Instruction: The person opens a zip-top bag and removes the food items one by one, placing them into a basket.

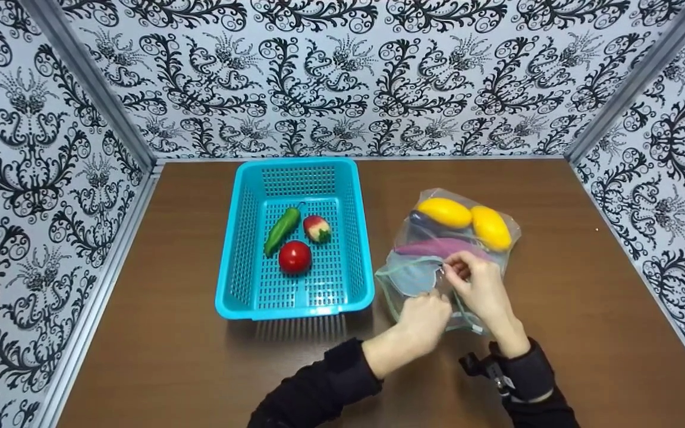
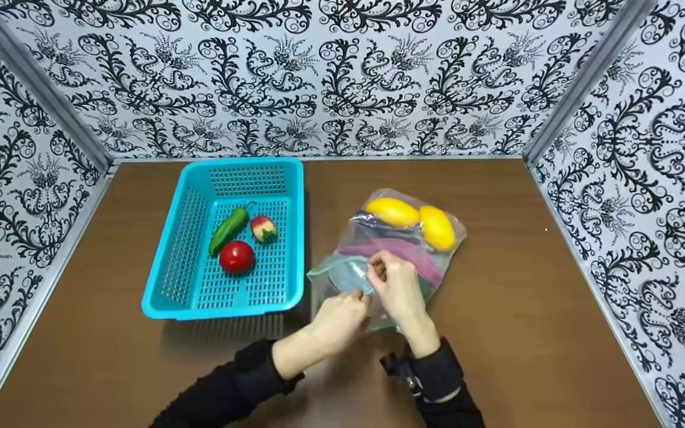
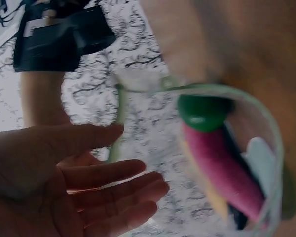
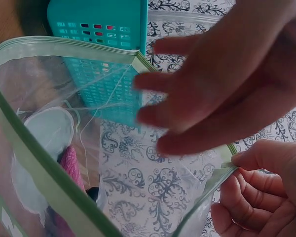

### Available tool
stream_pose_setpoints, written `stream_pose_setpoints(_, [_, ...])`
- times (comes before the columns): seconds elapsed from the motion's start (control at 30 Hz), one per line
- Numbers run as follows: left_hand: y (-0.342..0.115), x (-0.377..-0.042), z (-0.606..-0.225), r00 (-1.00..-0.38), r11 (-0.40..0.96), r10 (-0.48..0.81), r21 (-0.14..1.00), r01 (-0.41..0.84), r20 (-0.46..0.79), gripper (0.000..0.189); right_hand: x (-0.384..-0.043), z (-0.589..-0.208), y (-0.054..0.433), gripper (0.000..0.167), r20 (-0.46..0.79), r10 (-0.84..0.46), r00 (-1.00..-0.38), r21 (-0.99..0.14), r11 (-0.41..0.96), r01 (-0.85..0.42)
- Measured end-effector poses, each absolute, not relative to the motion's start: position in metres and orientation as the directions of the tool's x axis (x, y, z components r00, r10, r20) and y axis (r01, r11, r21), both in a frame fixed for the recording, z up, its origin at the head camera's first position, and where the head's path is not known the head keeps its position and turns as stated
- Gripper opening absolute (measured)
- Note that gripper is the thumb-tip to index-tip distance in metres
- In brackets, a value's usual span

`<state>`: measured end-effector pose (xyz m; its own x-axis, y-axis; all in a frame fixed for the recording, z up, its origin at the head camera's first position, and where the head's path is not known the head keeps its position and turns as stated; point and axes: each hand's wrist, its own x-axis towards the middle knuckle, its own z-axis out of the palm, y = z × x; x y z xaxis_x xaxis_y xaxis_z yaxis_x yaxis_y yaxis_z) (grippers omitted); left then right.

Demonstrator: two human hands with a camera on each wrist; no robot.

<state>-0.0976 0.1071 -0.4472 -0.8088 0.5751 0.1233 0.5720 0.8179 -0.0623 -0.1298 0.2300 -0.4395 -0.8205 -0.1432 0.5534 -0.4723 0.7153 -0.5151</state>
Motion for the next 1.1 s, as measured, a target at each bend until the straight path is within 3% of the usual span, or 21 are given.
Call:
stream_pose_setpoints(0.13, [0.114, -0.112, -0.461, -0.856, 0.857, 0.515, -0.030, 0.514, 0.056, 0.024, -0.130, -0.439, 0.229, 0.006, 0.549, -0.151, -0.822, -0.510, 0.719, -0.473])
stream_pose_setpoints(0.33, [0.117, -0.134, -0.481, -0.900, 0.905, 0.423, 0.011, 0.426, 0.101, 0.018, -0.128, -0.441, 0.229, 0.006, 0.539, -0.144, -0.830, -0.508, 0.730, -0.456])
stream_pose_setpoints(0.47, [0.117, -0.145, -0.489, -0.899, 0.902, 0.426, 0.026, 0.430, 0.105, 0.020, -0.128, -0.440, 0.228, 0.006, 0.541, -0.139, -0.829, -0.511, 0.729, -0.455])
stream_pose_setpoints(0.67, [0.122, -0.161, -0.505, -0.878, 0.880, 0.474, -0.075, 0.470, 0.068, 0.037, -0.128, -0.441, 0.227, 0.006, 0.547, -0.144, -0.825, -0.510, 0.724, -0.465])
stream_pose_setpoints(0.8, [0.152, -0.207, -0.592, -0.875, 0.891, 0.449, -0.163, 0.423, 0.184, 0.040, -0.129, -0.441, 0.227, 0.006, 0.551, -0.151, -0.821, -0.509, 0.719, -0.474])
stream_pose_setpoints(0.9, [0.175, -0.241, -0.654, -0.903, 0.925, 0.380, -0.101, 0.367, 0.202, 0.048, -0.130, -0.441, 0.227, 0.006, 0.557, -0.156, -0.816, -0.504, 0.717, -0.482])
stream_pose_setpoints(1.03, [0.183, -0.256, -0.661, -0.938, 0.942, 0.336, -0.049, 0.333, 0.085, 0.053, -0.130, -0.440, 0.226, 0.006, 0.558, -0.152, -0.816, -0.503, 0.720, -0.478])
stream_pose_setpoints(1.1, [0.183, -0.260, -0.659, -0.943, 0.942, 0.330, -0.075, 0.326, 0.050, 0.053, -0.129, -0.440, 0.226, 0.007, 0.552, -0.148, -0.820, -0.508, 0.721, -0.472])
